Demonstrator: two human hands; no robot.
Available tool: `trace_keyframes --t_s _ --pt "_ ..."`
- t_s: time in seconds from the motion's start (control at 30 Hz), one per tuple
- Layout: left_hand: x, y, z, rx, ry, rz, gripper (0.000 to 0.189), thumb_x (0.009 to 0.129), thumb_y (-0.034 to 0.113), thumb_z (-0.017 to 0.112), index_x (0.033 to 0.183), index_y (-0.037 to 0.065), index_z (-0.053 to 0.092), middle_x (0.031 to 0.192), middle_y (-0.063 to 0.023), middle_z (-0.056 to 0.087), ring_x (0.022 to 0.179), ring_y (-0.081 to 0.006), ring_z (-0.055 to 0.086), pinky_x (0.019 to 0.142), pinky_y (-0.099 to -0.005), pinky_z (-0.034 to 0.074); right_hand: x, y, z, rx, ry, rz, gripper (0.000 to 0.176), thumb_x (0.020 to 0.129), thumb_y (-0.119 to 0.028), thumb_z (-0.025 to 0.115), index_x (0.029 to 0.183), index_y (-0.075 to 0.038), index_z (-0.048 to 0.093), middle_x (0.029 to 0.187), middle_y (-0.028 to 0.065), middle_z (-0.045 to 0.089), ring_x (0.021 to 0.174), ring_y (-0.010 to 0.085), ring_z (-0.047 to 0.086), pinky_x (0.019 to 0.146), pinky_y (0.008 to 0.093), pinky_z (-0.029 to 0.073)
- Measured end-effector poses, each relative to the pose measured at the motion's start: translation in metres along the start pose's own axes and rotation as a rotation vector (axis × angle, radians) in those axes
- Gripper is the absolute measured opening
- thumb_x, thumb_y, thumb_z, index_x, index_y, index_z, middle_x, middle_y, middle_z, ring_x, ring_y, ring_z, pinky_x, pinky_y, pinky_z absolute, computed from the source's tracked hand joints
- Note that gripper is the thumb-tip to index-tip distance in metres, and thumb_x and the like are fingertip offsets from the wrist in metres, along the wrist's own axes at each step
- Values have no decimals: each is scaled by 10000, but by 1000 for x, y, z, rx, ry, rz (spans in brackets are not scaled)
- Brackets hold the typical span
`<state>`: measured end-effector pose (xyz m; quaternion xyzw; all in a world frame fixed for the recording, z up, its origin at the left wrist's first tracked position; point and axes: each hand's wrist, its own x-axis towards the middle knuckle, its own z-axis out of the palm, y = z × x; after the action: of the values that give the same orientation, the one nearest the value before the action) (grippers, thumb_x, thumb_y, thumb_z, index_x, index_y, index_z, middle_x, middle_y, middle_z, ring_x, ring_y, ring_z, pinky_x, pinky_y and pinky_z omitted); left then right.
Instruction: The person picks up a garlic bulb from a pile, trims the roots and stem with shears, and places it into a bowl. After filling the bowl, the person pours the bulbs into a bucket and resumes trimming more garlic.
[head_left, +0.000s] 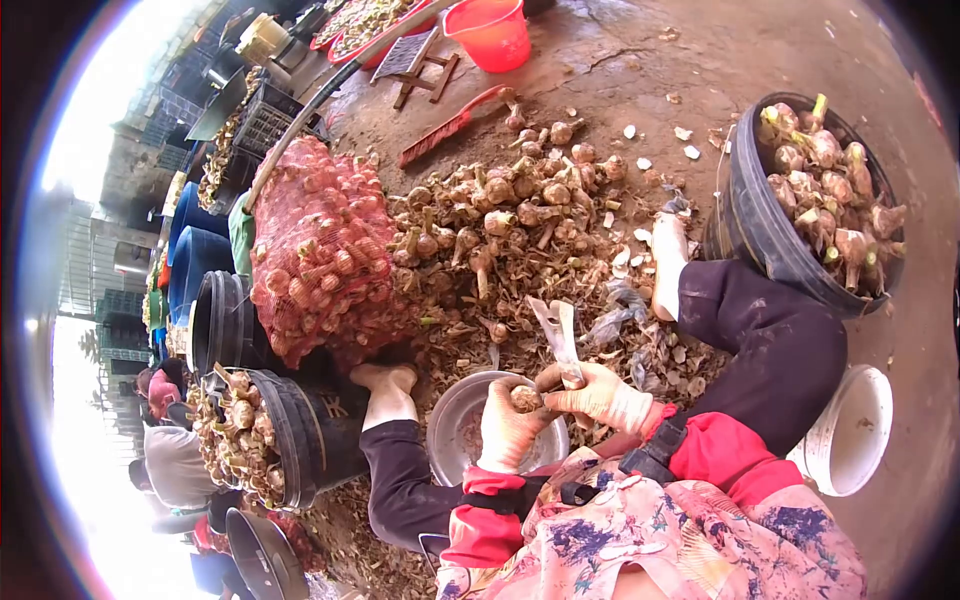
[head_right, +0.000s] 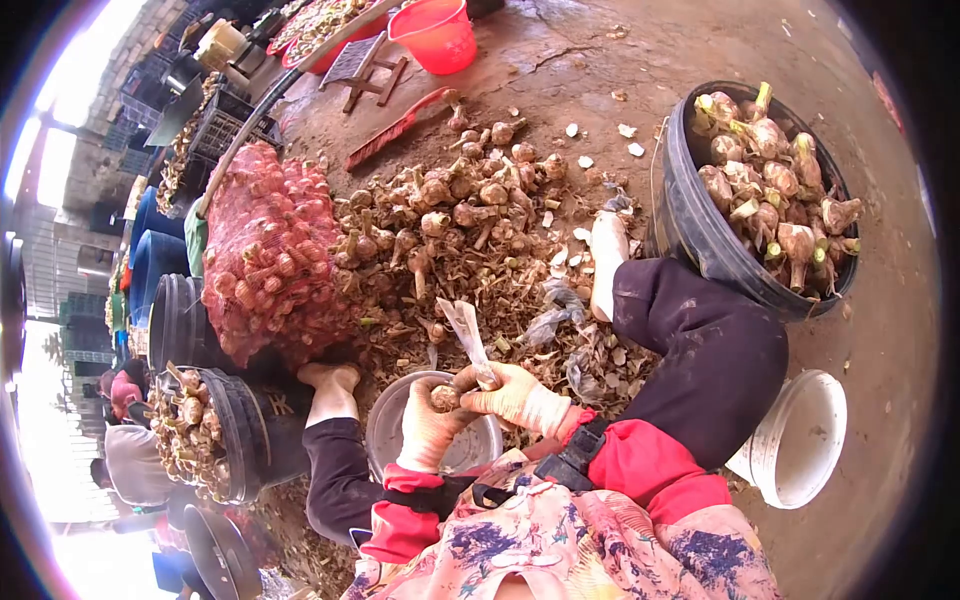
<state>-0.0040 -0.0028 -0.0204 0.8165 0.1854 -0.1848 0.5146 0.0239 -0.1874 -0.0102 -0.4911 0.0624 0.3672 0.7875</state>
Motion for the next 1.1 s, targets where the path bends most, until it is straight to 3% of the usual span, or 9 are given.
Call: trace_keyframes --t_s 0.07,0.17,0.23,0.3,0.4,0.47,0.57,1.03,1.1 --pt "-5 -4 6 -213 -106 -12 752 650 108 853 1267 25 433 1051 -71 603 995 -200 584 879 -335 481 1 -4 2 -72 76 178 301 799 -211 783 1042 -70 672 848 -9 644 695 66 546 561 211 433" --pt "-14 -3 7 -675 -252 53 834 713 -38 740 1414 29 294 1054 -87 590 878 -170 609 772 -284 512 7 7 0 29 67 53 298 786 -238 798 1007 -78 679 783 -15 640 600 50 511 495 206 391" --pt "-13 -2 -5 -666 -274 -36 830 718 -38 736 1412 36 288 1046 -87 588 839 -166 611 707 -274 516 8 10 -2 57 92 -7 278 787 -255 797 978 -85 688 724 -25 635 500 34 468 430 197 343" --pt "-15 10 -6 -634 -212 -78 731 719 -36 736 1338 52 358 1002 -79 588 728 -162 605 517 -261 491 16 20 -10 -280 171 -97 302 782 -193 778 1032 -69 661 786 -6 642 672 79 557 572 241 442" --pt "-8 -2 -9 -528 -106 -22 584 722 -25 744 1217 47 441 994 -73 592 745 -170 610 487 -278 484 29 49 -19 -667 253 -172 248 807 -158 683 1045 -98 646 832 65 624 780 211 631 701 348 512" --pt "-3 -5 -11 -455 -122 12 530 721 17 771 1155 47 468 989 -66 595 783 -159 606 578 -286 516 22 39 -13 -1189 74 -256 199 819 -162 604 1012 -129 645 914 119 603 847 331 625 746 432 504" --pt "-1 -6 -8 -311 -67 49 597 709 124 826 1176 41 463 1002 -56 594 849 -132 585 769 -278 508 26 33 -5 -1256 18 -135 275 734 -144 633 1008 -152 657 997 115 600 936 343 610 784 436 505" --pt "-11 -22 26 -431 144 176 603 620 56 850 1116 45 509 948 -40 570 839 -131 550 746 -293 474 45 79 -26 -1272 37 -296 238 758 -138 626 991 -107 654 984 159 618 917 343 628 790 453 505" --pt "-15 -13 25 -313 188 256 575 621 3 821 1095 63 502 959 -35 554 849 -131 557 775 -286 484 44 76 -45 -1125 139 26 279 736 -147 632 1003 -80 679 993 194 660 941 328 647 813 456 510"
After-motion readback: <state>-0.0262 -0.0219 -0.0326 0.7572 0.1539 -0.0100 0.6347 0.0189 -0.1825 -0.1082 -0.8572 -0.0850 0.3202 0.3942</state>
